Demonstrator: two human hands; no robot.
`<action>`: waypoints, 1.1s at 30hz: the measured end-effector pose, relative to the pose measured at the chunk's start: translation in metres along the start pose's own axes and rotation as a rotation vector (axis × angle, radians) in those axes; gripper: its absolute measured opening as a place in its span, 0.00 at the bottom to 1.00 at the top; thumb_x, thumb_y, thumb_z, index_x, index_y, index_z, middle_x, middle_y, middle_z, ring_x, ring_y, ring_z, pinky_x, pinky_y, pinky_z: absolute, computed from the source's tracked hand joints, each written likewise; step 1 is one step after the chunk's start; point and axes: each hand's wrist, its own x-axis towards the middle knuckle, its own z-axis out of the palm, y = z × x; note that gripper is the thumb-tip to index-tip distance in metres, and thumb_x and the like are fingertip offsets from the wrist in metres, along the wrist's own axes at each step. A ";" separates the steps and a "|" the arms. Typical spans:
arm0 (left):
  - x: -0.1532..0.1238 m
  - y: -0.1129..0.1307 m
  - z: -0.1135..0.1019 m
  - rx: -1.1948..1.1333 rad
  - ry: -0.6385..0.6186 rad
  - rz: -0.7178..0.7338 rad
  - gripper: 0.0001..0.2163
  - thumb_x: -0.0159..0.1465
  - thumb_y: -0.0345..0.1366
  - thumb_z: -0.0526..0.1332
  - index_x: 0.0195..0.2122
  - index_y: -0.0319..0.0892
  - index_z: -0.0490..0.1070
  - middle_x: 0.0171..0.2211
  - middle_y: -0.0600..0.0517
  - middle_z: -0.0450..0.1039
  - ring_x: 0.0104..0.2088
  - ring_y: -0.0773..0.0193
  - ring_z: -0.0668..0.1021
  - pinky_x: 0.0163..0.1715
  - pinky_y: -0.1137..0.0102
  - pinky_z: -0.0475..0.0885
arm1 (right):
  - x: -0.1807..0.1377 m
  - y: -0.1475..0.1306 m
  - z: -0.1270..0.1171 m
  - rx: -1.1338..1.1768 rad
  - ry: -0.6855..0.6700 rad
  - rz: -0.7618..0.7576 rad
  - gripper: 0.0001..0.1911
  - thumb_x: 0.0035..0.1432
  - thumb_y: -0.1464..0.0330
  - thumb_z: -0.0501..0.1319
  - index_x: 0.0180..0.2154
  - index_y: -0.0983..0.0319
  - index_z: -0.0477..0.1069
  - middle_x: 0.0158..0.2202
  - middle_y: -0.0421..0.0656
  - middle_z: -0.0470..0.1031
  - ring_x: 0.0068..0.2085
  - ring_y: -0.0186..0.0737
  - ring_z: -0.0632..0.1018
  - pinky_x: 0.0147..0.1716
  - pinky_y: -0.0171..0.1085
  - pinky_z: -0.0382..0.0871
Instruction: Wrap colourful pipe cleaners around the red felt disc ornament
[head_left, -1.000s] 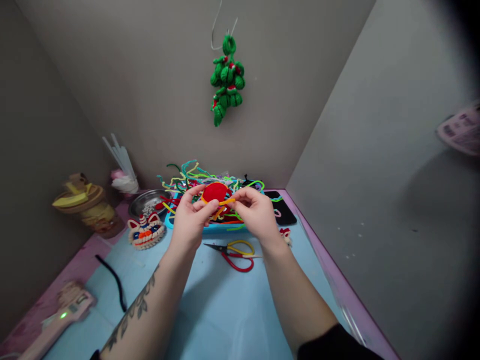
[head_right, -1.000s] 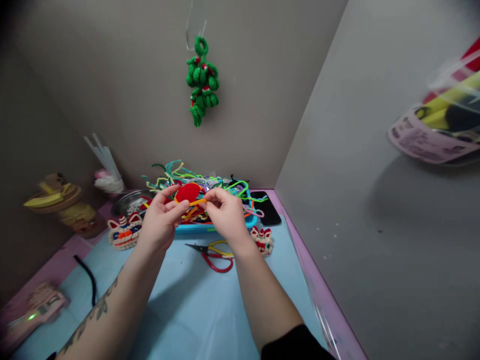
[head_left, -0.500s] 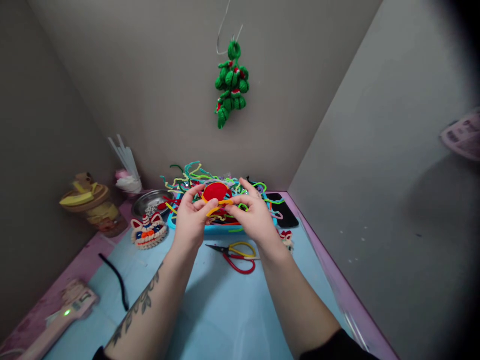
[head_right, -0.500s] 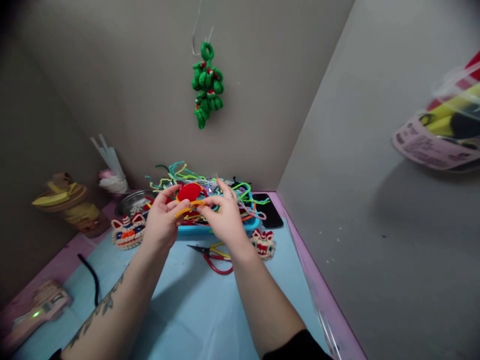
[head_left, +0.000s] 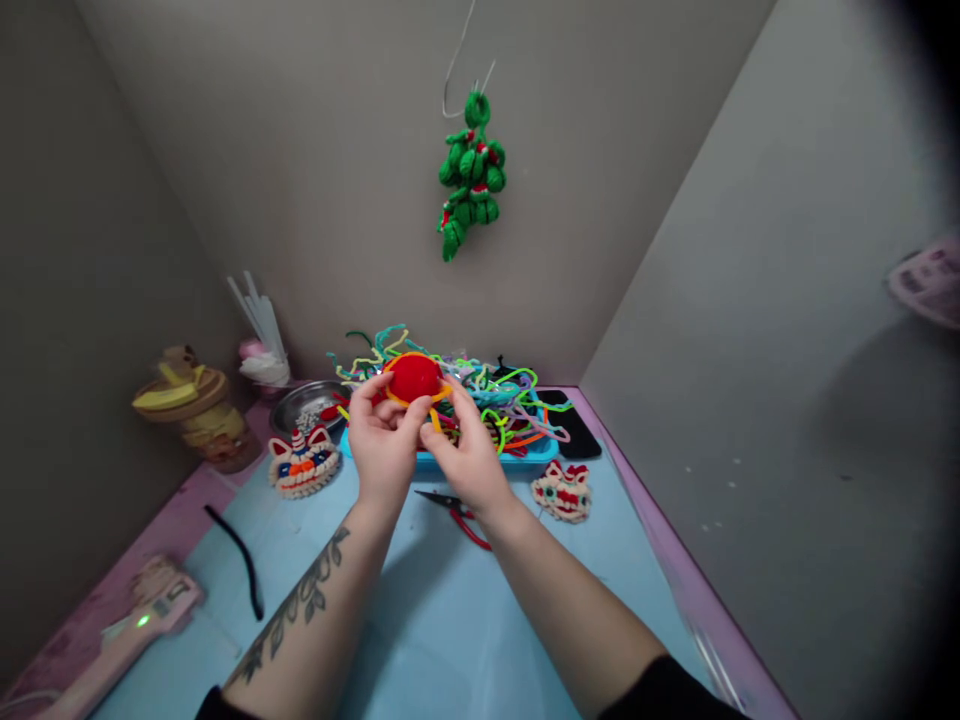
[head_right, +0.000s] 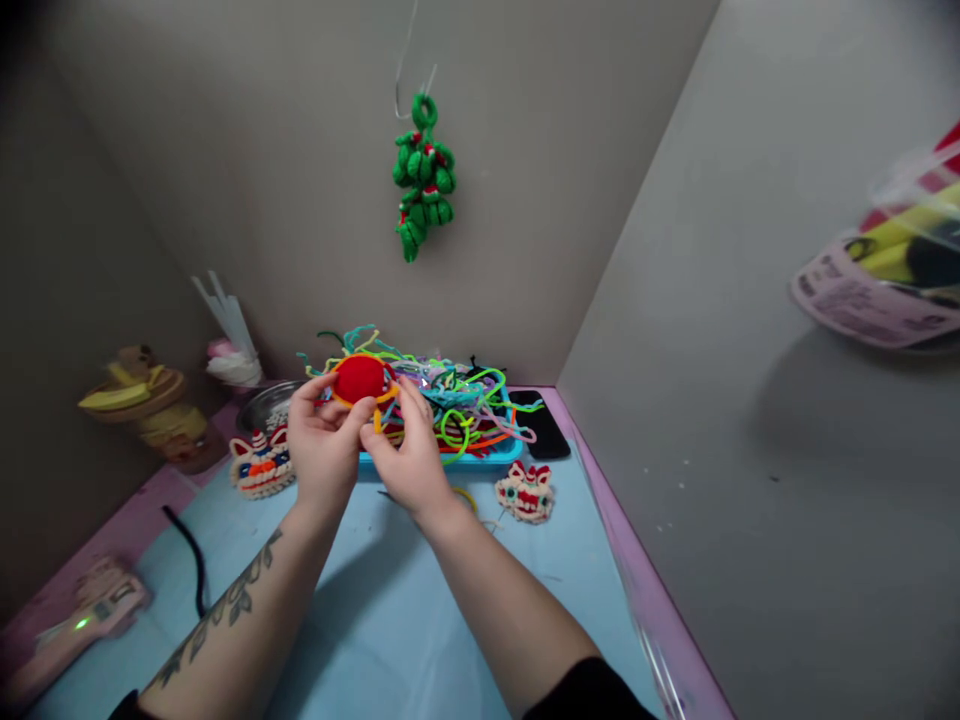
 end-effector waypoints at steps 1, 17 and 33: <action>0.000 0.000 0.000 0.010 0.007 0.015 0.22 0.51 0.33 0.68 0.45 0.45 0.63 0.24 0.57 0.73 0.21 0.70 0.74 0.23 0.76 0.69 | -0.001 -0.001 0.001 -0.004 -0.016 -0.022 0.26 0.57 0.63 0.59 0.57 0.59 0.60 0.61 0.49 0.61 0.63 0.46 0.59 0.62 0.48 0.54; 0.013 -0.005 0.000 -0.265 -0.053 -0.353 0.26 0.44 0.37 0.72 0.42 0.42 0.63 0.21 0.61 0.68 0.12 0.81 0.59 0.12 0.82 0.51 | 0.005 -0.001 -0.012 -0.098 0.257 -0.140 0.13 0.56 0.71 0.55 0.45 0.59 0.66 0.51 0.48 0.68 0.55 0.43 0.68 0.56 0.47 0.61; 0.008 -0.005 0.003 -0.197 -0.015 -0.311 0.27 0.44 0.36 0.72 0.43 0.41 0.62 0.20 0.60 0.69 0.13 0.77 0.66 0.13 0.81 0.53 | 0.008 0.003 -0.030 -0.651 0.168 -0.483 0.14 0.54 0.74 0.58 0.38 0.51 0.76 0.47 0.45 0.67 0.52 0.49 0.64 0.53 0.52 0.61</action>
